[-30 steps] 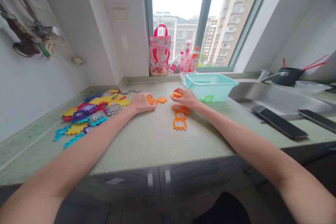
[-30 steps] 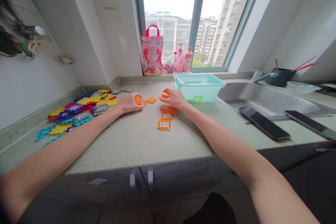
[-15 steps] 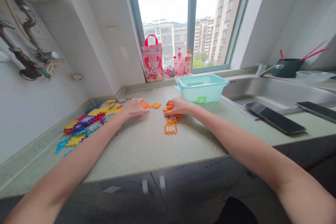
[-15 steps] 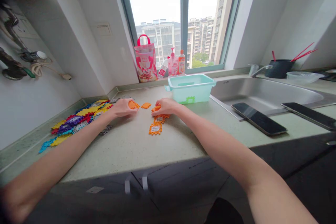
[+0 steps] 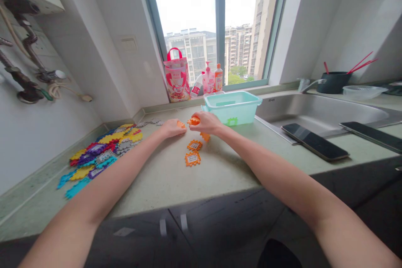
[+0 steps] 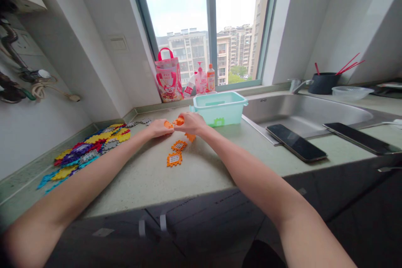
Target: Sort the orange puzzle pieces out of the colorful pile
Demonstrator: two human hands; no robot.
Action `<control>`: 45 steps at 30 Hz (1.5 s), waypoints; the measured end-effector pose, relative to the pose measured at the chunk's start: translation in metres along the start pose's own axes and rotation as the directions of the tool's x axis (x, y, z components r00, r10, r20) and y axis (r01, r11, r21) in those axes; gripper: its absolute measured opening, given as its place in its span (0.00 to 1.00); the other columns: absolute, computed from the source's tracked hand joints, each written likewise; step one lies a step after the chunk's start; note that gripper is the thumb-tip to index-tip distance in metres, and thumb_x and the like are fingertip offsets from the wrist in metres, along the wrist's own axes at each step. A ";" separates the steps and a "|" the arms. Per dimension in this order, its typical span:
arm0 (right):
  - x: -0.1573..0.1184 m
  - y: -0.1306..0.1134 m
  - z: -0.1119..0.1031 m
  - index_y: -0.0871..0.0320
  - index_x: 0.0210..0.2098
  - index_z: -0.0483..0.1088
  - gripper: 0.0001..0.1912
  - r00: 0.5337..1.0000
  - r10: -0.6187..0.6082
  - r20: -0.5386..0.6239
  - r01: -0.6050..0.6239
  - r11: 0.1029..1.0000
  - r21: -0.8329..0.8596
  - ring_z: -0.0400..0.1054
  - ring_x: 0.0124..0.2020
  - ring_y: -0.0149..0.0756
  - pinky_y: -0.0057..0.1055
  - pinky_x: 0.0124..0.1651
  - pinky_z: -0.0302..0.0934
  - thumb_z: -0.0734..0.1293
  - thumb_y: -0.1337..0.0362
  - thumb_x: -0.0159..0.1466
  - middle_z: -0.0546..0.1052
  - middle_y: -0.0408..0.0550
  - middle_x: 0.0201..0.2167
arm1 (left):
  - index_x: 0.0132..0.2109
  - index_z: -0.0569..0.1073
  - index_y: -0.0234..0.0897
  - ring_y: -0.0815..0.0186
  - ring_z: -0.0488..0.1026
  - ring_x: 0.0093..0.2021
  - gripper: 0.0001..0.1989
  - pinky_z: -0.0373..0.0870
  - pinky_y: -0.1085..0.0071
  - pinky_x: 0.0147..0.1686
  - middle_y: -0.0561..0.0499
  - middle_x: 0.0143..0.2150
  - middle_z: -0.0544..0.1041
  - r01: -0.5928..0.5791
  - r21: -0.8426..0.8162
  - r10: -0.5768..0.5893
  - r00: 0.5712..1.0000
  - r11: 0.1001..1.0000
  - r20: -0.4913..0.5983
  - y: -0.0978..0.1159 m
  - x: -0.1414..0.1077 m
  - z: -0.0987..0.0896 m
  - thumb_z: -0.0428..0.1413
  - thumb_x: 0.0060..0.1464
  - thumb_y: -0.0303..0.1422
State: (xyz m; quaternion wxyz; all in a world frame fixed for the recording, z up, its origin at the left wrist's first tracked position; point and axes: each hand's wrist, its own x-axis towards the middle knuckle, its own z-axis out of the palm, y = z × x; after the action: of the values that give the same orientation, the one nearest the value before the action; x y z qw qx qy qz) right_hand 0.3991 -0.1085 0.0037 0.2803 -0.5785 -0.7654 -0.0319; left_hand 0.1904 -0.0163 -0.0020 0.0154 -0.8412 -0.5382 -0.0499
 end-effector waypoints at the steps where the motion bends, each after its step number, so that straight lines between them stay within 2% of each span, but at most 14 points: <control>1: 0.000 -0.001 -0.004 0.52 0.52 0.78 0.25 0.999 0.010 -0.044 -0.010 1.000 0.012 0.76 0.46 0.45 0.34 0.47 0.66 0.71 0.45 0.62 0.82 0.51 0.46 | 0.42 0.77 0.39 0.55 0.80 0.41 0.26 0.69 0.68 0.36 0.42 0.43 0.84 0.001 0.001 -0.001 1.000 1.000 -0.001 -0.001 -0.004 -0.002 0.56 0.52 0.57; 4: -0.002 -0.007 -0.017 0.52 0.54 0.77 0.25 0.991 0.027 -0.128 -0.025 1.000 0.018 0.76 0.46 0.45 0.35 0.49 0.66 0.71 0.46 0.62 0.81 0.52 0.48 | 0.43 0.77 0.39 0.56 0.80 0.39 0.25 0.69 0.68 0.35 0.45 0.41 0.84 -0.062 -0.017 0.062 0.998 0.998 -0.021 -0.006 -0.024 -0.008 0.58 0.50 0.55; 6: -0.004 -0.010 -0.027 0.53 0.53 0.78 0.25 0.995 -0.006 -0.098 0.004 1.000 -0.016 0.76 0.45 0.46 0.36 0.47 0.65 0.72 0.46 0.61 0.81 0.53 0.47 | 0.45 0.78 0.39 0.57 0.79 0.38 0.24 0.70 0.67 0.36 0.46 0.39 0.83 -0.145 -0.064 0.143 0.989 0.987 -0.037 -0.008 -0.039 -0.011 0.60 0.49 0.53; 10: -0.008 -0.005 -0.044 0.53 0.45 0.80 0.20 0.978 -0.029 0.208 0.042 0.998 -0.057 0.77 0.38 0.45 0.34 0.38 0.64 0.72 0.48 0.60 0.83 0.51 0.37 | 0.46 0.78 0.39 0.61 0.76 0.35 0.22 0.69 0.68 0.35 0.50 0.36 0.81 -0.279 -0.202 0.269 0.960 0.939 -0.078 -0.010 -0.066 -0.015 0.61 0.48 0.48; 13: -0.011 0.004 -0.045 0.54 0.40 0.81 0.17 0.897 0.055 0.438 -0.012 0.995 -0.101 0.76 0.32 0.43 0.34 0.32 0.61 0.73 0.49 0.59 0.82 0.49 0.31 | 0.46 0.76 0.38 0.63 0.74 0.33 0.21 0.68 0.69 0.33 0.52 0.34 0.79 -0.316 -0.318 0.300 0.949 0.894 -0.100 -0.009 -0.081 -0.021 0.61 0.47 0.44; 16: -0.012 0.011 -0.037 0.54 0.41 0.80 0.18 0.815 0.133 0.564 -0.067 0.988 -0.136 0.75 0.30 0.42 0.34 0.29 0.61 0.77 0.53 0.53 0.82 0.48 0.31 | 0.48 0.74 0.39 0.63 0.73 0.33 0.22 0.69 0.69 0.33 0.53 0.35 0.78 -0.341 -0.412 0.337 0.938 0.845 -0.084 0.002 -0.095 -0.029 0.61 0.45 0.40; 18: -0.013 0.012 -0.032 0.54 0.44 0.79 0.21 0.800 0.138 0.584 -0.072 0.988 -0.135 0.76 0.31 0.42 0.33 0.30 0.62 0.78 0.55 0.52 0.83 0.48 0.33 | 0.48 0.74 0.40 0.62 0.74 0.35 0.22 0.71 0.68 0.36 0.52 0.38 0.78 -0.419 -0.434 0.437 0.897 0.797 -0.065 0.013 -0.107 -0.033 0.62 0.44 0.38; 22: -0.013 0.009 -0.029 0.53 0.44 0.78 0.21 0.823 0.127 0.553 -0.031 0.983 -0.180 0.77 0.33 0.42 0.33 0.31 0.62 0.76 0.51 0.54 0.83 0.49 0.36 | 0.49 0.75 0.41 0.57 0.76 0.43 0.23 0.73 0.64 0.48 0.48 0.46 0.78 -0.599 -0.369 0.635 0.772 0.710 -0.030 0.039 -0.128 -0.032 0.65 0.43 0.37; 25: -0.012 0.007 -0.033 0.54 0.44 0.78 0.21 0.841 0.116 0.528 -0.039 0.987 -0.155 0.76 0.31 0.41 0.33 0.30 0.62 0.75 0.50 0.56 0.83 0.49 0.34 | 0.50 0.76 0.42 0.54 0.76 0.46 0.23 0.72 0.62 0.52 0.46 0.49 0.78 -0.646 -0.336 0.686 0.727 0.685 0.002 0.048 -0.135 -0.029 0.64 0.44 0.35; 28: -0.013 0.004 -0.039 0.55 0.44 0.77 0.19 0.881 0.064 0.468 -0.047 0.998 -0.047 0.75 0.30 0.39 0.32 0.31 0.62 0.75 0.53 0.57 0.83 0.48 0.34 | 0.50 0.76 0.42 0.55 0.76 0.44 0.22 0.72 0.63 0.49 0.47 0.45 0.79 -0.660 -0.347 0.703 0.711 0.666 -0.002 0.046 -0.135 -0.030 0.64 0.45 0.37; 33: -0.016 -0.005 -0.044 0.54 0.46 0.75 0.16 0.917 -0.021 0.397 -0.006 0.998 0.067 0.75 0.31 0.36 0.30 0.33 0.62 0.74 0.57 0.60 0.83 0.45 0.36 | 0.47 0.78 0.45 0.59 0.75 0.37 0.22 0.69 0.66 0.37 0.52 0.37 0.79 -0.599 -0.349 0.658 0.749 0.721 0.075 0.027 -0.129 -0.039 0.65 0.41 0.38; 37: -0.021 -0.018 -0.043 0.54 0.46 0.75 0.15 0.926 -0.078 0.370 0.052 0.995 0.079 0.75 0.33 0.36 0.30 0.35 0.62 0.74 0.59 0.59 0.82 0.44 0.35 | 0.44 0.80 0.47 0.60 0.75 0.35 0.21 0.68 0.67 0.34 0.54 0.34 0.79 -0.393 -0.346 0.466 0.871 0.852 0.157 -0.005 -0.112 -0.048 0.65 0.37 0.39; 40: -0.026 -0.029 -0.034 0.54 0.47 0.75 0.16 0.944 -0.136 0.302 0.112 0.989 0.096 0.75 0.36 0.37 0.30 0.39 0.62 0.73 0.59 0.59 0.82 0.44 0.37 | 0.41 0.80 0.44 0.60 0.76 0.35 0.19 0.67 0.69 0.34 0.54 0.33 0.79 -0.246 -0.369 0.318 0.936 0.896 0.150 -0.038 -0.094 -0.053 0.64 0.37 0.41; 45: -0.024 -0.052 -0.004 0.53 0.51 0.73 0.21 0.967 -0.192 0.165 0.185 0.981 0.061 0.74 0.42 0.41 0.33 0.44 0.62 0.72 0.53 0.61 0.80 0.48 0.44 | 0.41 0.77 0.42 0.63 0.75 0.31 0.16 0.66 0.69 0.30 0.52 0.33 0.79 -0.155 -0.353 0.192 0.979 0.923 0.070 -0.082 -0.075 -0.050 0.61 0.43 0.43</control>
State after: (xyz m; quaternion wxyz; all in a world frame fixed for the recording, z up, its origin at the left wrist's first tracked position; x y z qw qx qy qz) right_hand 0.3580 -0.1480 0.0096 0.2227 -0.4972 -0.8385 0.0085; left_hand 0.0817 -0.0535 0.0379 -0.1558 -0.8766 -0.4444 -0.0986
